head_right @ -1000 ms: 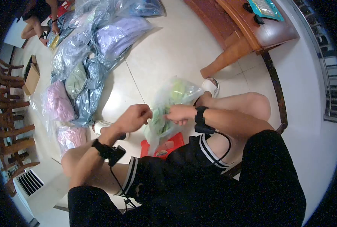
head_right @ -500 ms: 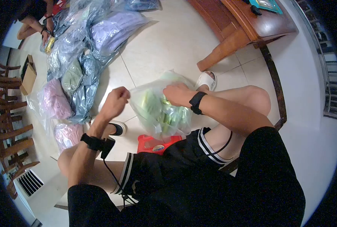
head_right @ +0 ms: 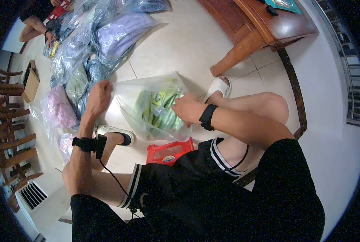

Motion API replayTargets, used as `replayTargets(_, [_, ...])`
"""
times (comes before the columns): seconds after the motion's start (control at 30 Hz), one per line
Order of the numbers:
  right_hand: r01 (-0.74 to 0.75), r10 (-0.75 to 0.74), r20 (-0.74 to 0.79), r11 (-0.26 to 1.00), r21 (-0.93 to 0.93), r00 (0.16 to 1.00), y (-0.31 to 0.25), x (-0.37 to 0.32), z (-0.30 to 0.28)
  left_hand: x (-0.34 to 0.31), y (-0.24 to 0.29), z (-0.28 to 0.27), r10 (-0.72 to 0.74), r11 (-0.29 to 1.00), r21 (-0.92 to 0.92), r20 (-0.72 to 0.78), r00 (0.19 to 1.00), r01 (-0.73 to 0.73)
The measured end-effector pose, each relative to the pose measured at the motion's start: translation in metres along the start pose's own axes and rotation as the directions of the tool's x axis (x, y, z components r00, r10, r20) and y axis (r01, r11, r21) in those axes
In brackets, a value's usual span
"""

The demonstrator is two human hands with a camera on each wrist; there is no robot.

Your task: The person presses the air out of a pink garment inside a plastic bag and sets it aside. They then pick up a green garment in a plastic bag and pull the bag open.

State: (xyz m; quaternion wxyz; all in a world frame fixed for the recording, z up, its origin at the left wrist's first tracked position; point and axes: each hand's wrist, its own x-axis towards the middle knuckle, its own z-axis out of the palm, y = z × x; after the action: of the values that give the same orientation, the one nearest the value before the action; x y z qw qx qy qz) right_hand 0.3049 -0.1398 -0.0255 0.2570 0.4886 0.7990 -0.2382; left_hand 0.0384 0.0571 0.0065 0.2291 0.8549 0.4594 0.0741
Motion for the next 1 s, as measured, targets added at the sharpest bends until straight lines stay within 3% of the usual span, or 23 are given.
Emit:
replayTargets(0.13, [0.056, -0.055, -0.383, 0.998, -0.007, 0.922, -0.004, 0.018, 0.029, 0.004, 0.002, -0.018, -0.005, 0.997, 0.076, -0.006, 1.000, 0.005])
replayTargets(0.17, [0.042, -0.022, -0.278, 0.997, 0.068, 0.960, -0.003, 0.022, 0.025, 0.003, 0.001, -0.017, 0.007, 0.996, 0.090, -0.014, 1.000, -0.006])
replayTargets(0.27, [0.041, -0.028, -0.296, 0.998, 0.038, 0.955, 0.001, 0.032, 0.028, -0.001, -0.005, -0.011, 0.023, 0.994, 0.112, -0.039, 0.999, -0.019])
replayTargets(0.37, [-0.048, 0.093, -0.242, 0.981, 0.188, 0.966, 0.000, 0.034, 0.014, -0.004, -0.003, -0.004, 0.032, 0.995, 0.095, -0.017, 0.999, -0.031])
replayTargets(0.47, [-0.247, 0.339, -0.085, 0.814, 0.526, 0.937, -0.002, 0.032, -0.025, -0.009, 0.006, -0.003, 0.094, 0.991, 0.080, 0.118, 0.989, -0.104])
replayTargets(0.57, [-0.200, 0.380, -0.138, 0.722, 0.662, 0.915, 0.013, 0.049, -0.011, -0.019, 0.011, 0.006, 0.112, 0.989, 0.077, 0.145, 0.983, -0.124])
replayTargets(0.67, [-0.182, 0.292, -0.074, 0.754, 0.631, 0.954, 0.012, 0.059, 0.004, -0.022, 0.013, 0.010, 0.081, 0.993, 0.071, 0.135, 0.988, -0.091])
replayTargets(0.77, [-0.033, 0.096, -0.085, 0.831, 0.555, 0.992, 0.004, 0.076, 0.038, -0.023, 0.010, 0.016, 0.069, 0.998, -0.005, 0.089, 0.994, -0.069])
replayTargets(0.87, [0.109, 0.025, -0.240, 0.842, 0.528, 0.971, -0.017, 0.064, 0.028, -0.025, 0.012, 0.028, 0.080, 0.989, -0.130, 0.107, 0.991, -0.066])
replayTargets(1.0, [0.063, 0.041, -0.179, 0.840, 0.538, 0.983, -0.021, 0.073, 0.005, -0.034, 0.027, 0.029, 0.100, 0.975, -0.215, 0.209, 0.973, -0.054])
